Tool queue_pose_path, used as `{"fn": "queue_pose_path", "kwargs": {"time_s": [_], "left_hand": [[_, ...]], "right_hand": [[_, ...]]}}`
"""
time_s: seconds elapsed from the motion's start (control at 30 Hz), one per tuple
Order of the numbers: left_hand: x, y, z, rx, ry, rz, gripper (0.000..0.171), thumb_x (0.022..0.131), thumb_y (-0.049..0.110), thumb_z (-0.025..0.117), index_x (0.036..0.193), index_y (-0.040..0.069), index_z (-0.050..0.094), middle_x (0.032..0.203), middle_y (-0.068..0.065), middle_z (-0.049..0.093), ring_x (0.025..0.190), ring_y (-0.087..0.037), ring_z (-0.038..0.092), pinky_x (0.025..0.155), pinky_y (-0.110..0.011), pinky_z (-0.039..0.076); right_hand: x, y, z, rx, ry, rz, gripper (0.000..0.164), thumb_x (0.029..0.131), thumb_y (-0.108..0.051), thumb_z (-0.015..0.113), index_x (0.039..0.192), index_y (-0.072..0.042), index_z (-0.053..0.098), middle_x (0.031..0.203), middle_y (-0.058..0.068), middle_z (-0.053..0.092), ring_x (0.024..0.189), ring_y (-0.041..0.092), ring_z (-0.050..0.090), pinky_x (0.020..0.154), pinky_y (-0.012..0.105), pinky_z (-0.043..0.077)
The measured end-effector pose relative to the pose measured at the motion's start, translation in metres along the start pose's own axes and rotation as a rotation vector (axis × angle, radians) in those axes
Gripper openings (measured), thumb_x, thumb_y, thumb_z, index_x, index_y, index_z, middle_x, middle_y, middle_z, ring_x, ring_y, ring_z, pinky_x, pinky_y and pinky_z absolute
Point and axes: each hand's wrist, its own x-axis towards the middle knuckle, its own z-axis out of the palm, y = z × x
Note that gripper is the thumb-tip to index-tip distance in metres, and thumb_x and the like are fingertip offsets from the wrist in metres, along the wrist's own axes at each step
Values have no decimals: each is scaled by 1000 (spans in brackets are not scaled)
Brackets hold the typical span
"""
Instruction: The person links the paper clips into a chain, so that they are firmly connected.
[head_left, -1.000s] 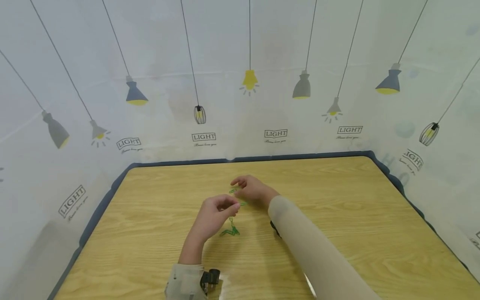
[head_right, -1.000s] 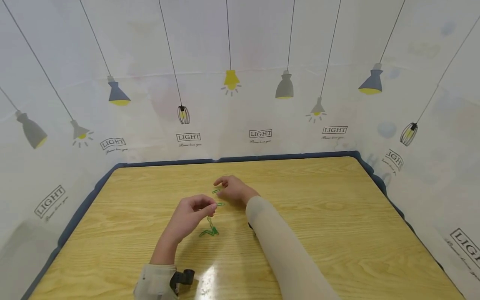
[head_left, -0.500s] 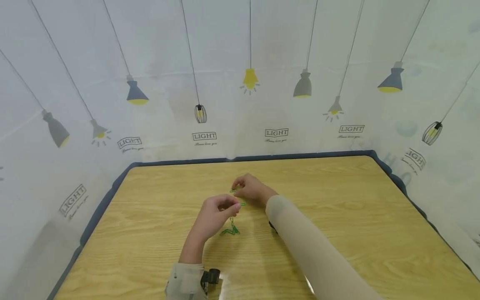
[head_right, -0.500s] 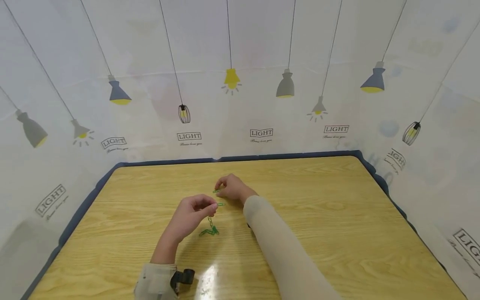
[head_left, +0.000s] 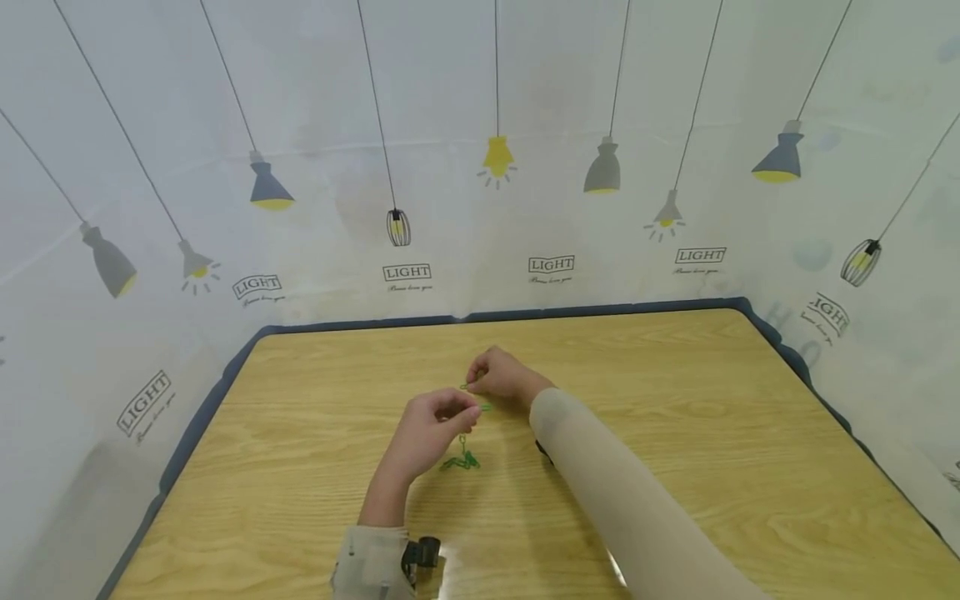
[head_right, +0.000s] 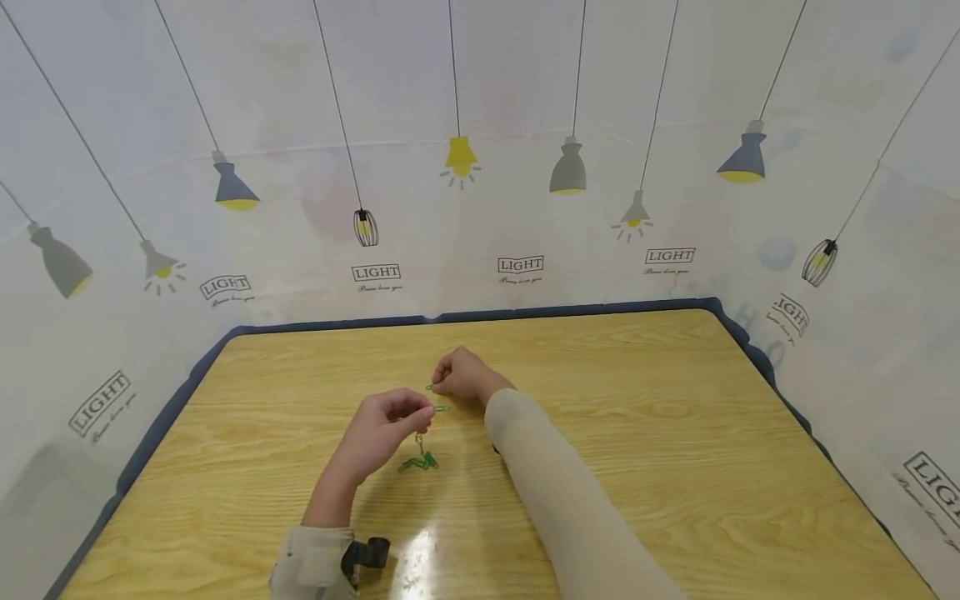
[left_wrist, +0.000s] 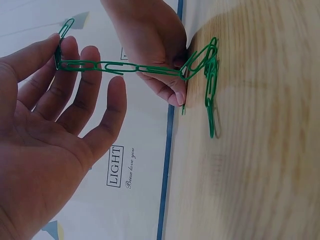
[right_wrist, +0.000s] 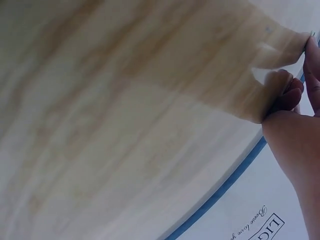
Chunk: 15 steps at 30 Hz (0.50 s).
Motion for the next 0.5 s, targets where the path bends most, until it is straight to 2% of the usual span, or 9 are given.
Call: {"fn": "queue_pose_path", "kwargs": {"time_s": [0.17,0.33,0.5], "left_hand": [[0,1,-2,-1,10,-19,15,106,21,68,113,10,77,111,-18,77,90,-14,71,84,-33,59],[0,0,-3,-2,16,-22,15,105,21,69,112,11,77,109,-16,78,90,-15,71,84,-34,59],[1,-2,-4,-7,13,-16,15,105,20,69,112,10,77,109,-17,78,90,-14,71,83,-33,59]], "right_hand": [[0,-1,-1,0,-8,36,5,99,-13,76,96,-8,75,98,2,67,93,16,56,90,31,46],[-3,0,-3,25,-28,59,6,100,-15,75,97,-9,74,99,2,67,93,17,57,89,30,47],[-18,-2,-4,115,-26,86,8,102,-17,72,100,-9,73,101,4,68,94,18,57,87,32,46]]}}
